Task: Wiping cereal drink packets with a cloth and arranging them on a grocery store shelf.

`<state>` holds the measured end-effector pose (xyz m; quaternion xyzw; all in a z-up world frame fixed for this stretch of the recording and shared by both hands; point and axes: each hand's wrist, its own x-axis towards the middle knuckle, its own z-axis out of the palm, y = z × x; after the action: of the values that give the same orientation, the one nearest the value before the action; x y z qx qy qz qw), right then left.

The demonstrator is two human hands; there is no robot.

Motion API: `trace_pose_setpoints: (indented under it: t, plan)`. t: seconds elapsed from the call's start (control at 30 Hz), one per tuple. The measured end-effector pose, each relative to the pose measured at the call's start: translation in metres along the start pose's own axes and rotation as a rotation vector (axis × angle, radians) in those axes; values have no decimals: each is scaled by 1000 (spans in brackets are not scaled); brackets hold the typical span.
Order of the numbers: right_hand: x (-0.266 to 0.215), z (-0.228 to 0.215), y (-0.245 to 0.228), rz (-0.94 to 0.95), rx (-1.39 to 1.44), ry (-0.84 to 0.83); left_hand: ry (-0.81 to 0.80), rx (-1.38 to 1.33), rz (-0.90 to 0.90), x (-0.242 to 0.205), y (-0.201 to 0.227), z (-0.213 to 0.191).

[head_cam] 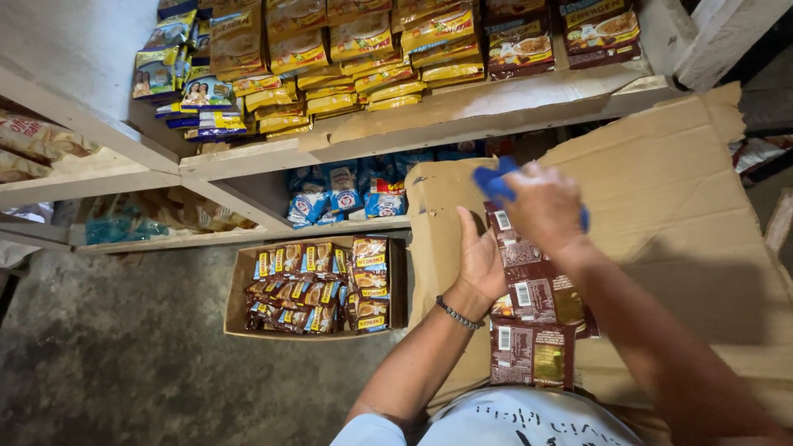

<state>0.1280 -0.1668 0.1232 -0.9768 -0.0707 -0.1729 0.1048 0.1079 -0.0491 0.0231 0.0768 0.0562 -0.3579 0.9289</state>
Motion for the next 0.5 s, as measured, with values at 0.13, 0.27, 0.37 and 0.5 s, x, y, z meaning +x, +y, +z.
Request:
trace_pose_setpoints:
  t: [0.13,0.27,0.37,0.5]
  plan:
    - [-8,7,42,133,-52,-55,-65,50,23,0,-3,-1]
    - [-20,7,47,203,-100,-52,-16,83,-2,0,-4,-4]
    - [-25,3,36,163,-116,-6,-78,38,12,1,-1,-12]
    - [-41,-9,12,47,-138,-120,58,118,20,-10,1,15]
